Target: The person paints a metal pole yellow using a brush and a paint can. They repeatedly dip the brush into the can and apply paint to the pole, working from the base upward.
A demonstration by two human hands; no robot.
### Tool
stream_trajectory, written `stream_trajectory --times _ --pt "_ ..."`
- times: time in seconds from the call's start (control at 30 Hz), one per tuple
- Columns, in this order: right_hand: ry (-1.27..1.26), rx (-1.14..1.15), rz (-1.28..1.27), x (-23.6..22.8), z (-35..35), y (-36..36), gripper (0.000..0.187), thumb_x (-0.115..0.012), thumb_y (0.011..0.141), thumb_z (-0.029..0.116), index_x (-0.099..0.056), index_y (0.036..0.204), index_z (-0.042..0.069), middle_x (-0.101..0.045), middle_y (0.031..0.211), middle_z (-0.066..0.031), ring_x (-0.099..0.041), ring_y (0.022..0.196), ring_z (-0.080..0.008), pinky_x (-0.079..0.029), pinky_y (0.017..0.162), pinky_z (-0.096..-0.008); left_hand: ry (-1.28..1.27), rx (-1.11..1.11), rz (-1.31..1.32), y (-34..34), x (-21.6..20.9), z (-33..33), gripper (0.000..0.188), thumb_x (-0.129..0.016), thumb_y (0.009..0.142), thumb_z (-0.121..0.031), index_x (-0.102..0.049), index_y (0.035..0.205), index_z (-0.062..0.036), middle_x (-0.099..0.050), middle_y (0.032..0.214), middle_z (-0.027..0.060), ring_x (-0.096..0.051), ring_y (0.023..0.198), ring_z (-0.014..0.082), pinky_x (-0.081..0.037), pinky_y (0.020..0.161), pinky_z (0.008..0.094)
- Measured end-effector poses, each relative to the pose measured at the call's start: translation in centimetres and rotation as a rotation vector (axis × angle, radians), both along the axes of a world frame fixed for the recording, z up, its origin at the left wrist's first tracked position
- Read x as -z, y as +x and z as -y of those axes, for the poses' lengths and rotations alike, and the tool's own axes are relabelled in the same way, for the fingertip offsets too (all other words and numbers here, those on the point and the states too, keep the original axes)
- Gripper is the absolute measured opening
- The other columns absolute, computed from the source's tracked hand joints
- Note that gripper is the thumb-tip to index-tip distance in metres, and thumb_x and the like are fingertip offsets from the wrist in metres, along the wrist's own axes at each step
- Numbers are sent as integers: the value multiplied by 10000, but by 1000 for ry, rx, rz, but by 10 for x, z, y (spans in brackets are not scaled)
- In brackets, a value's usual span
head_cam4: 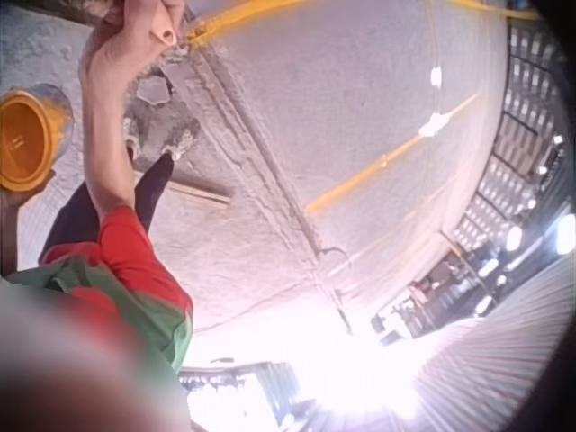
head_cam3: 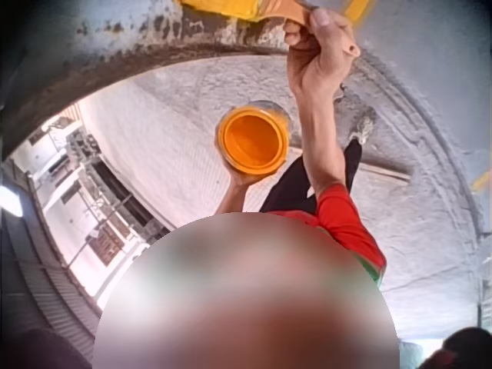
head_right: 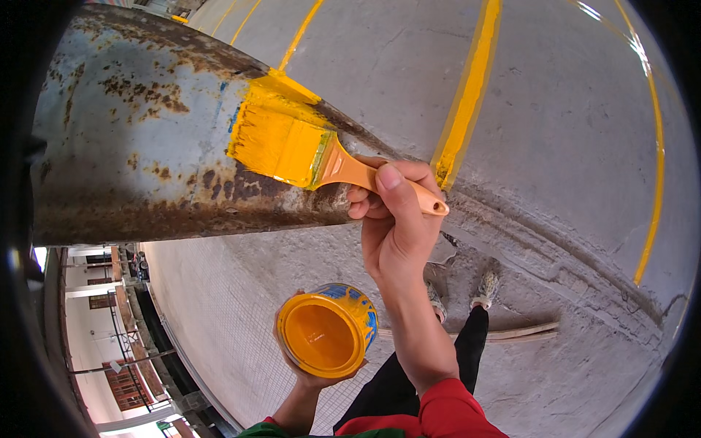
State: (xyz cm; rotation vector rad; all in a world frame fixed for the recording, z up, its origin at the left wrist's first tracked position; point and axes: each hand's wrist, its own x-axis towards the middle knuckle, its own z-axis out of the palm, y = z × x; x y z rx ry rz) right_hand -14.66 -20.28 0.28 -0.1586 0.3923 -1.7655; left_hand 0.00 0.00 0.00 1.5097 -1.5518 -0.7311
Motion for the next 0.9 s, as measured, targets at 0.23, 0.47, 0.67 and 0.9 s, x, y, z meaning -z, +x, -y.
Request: stream_trajectory --times 0.23,0.47,0.67,0.9 --pt "3 18 107 1 4 5 129 -664 993 115 -614 1021 -1 -715 940 -186 -697 709 -200 -586 614 -276 0 -10 -33 -1 2 -2 1455 -1015 542 -483 -96 1585 -52 -288 1576 240 -368 1461 400 -337 1207 552" --pt "82 59 1 4 0 4 113 -653 994 75 -611 1029 -24 -720 957 -217 -732 707 -232 -620 605 -294 12 -3 -19 0 1 0 1447 -1013 547 -482 -101 1585 -52 -291 1575 245 -370 1460 404 -339 1204 556" --pt "-23 68 86 3 -1 -5 127 -644 1000 89 -613 1038 -29 -724 1001 -232 -724 716 -209 -615 615 -276 -1 -3 -44 -1 1 3 1446 -1013 545 -472 -100 1588 -58 -302 1571 244 -380 1455 393 -345 1201 548" --pt "-24 25 127 2 16 -2 123 -649 1004 99 -616 1034 -16 -728 955 -217 -722 714 -200 -607 629 -267 -10 13 -19 -1 0 4 1441 -1014 550 -457 -97 1590 -67 -303 1571 235 -386 1452 384 -345 1207 530"
